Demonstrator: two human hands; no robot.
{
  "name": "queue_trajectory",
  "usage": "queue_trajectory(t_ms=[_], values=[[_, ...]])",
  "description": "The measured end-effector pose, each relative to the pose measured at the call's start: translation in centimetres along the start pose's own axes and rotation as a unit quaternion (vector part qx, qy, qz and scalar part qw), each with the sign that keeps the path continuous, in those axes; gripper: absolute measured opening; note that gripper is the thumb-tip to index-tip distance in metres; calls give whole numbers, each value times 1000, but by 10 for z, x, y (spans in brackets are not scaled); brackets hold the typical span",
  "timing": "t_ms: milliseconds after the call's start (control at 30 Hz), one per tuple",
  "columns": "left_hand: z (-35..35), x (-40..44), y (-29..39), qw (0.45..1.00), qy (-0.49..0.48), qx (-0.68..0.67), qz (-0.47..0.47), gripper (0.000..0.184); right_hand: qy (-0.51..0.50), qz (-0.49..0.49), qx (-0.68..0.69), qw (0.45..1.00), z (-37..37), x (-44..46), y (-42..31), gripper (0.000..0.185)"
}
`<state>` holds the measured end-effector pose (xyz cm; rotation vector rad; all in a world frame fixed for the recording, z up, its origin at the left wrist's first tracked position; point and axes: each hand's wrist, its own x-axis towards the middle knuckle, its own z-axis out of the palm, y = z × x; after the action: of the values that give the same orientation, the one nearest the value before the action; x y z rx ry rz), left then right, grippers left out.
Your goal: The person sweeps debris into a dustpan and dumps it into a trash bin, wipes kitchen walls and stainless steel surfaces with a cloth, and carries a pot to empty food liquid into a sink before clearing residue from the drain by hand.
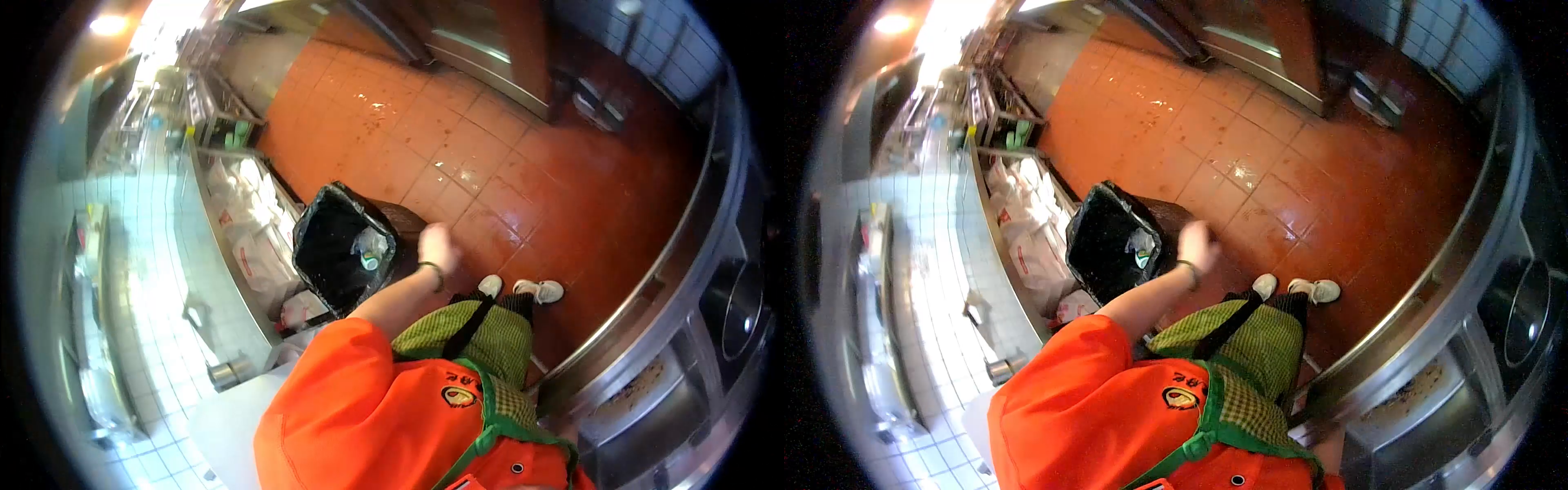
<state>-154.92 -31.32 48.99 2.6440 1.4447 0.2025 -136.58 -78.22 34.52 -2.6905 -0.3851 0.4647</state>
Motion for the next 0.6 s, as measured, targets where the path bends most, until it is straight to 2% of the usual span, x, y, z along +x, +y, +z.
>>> queue_trajectory(t_ms=[33,67,133,200,267,333,367,400,433,467,533,600], values=[[5,-21,-80,990,68,-7,-121,27,-15,-7,-11,1000,9,-20,-10,62],[-6,-16,-144,950,-51,6,-307,32,-28,-7,-25,999,14,-38,-18,62],[5,-20,-251,885,-13,-27,-465,49,-56,3,-55,997,24,-62,-39,62],[41,-6,-344,848,-54,-165,-501,63,-77,35,-86,993,36,-79,-47,62],[85,15,-386,855,9,-158,-493,63,-93,64,-114,987,47,-83,-50,63],[126,50,-404,863,2,-170,-477,64,-102,109,-133,980,52,-88,-45,63],[174,62,-434,807,-23,-266,-527,64,-107,128,-140,976,55,-89,-44,63],[192,76,-430,838,18,-179,-515,58,-114,139,-144,973,58,-89,-42,63],[195,88,-421,819,-4,-161,-551,53,-117,153,-155,969,67,-79,-46,63],[215,93,-418,819,52,-129,-556,48,-121,163,-159,966,71,-75,-47,63],[190,108,-377,817,89,-177,-541,47,-130,170,-154,965,83,-65,-44,63],[195,99,-346,839,78,-179,-507,49,-137,167,-139,966,86,-57,-39,64]])
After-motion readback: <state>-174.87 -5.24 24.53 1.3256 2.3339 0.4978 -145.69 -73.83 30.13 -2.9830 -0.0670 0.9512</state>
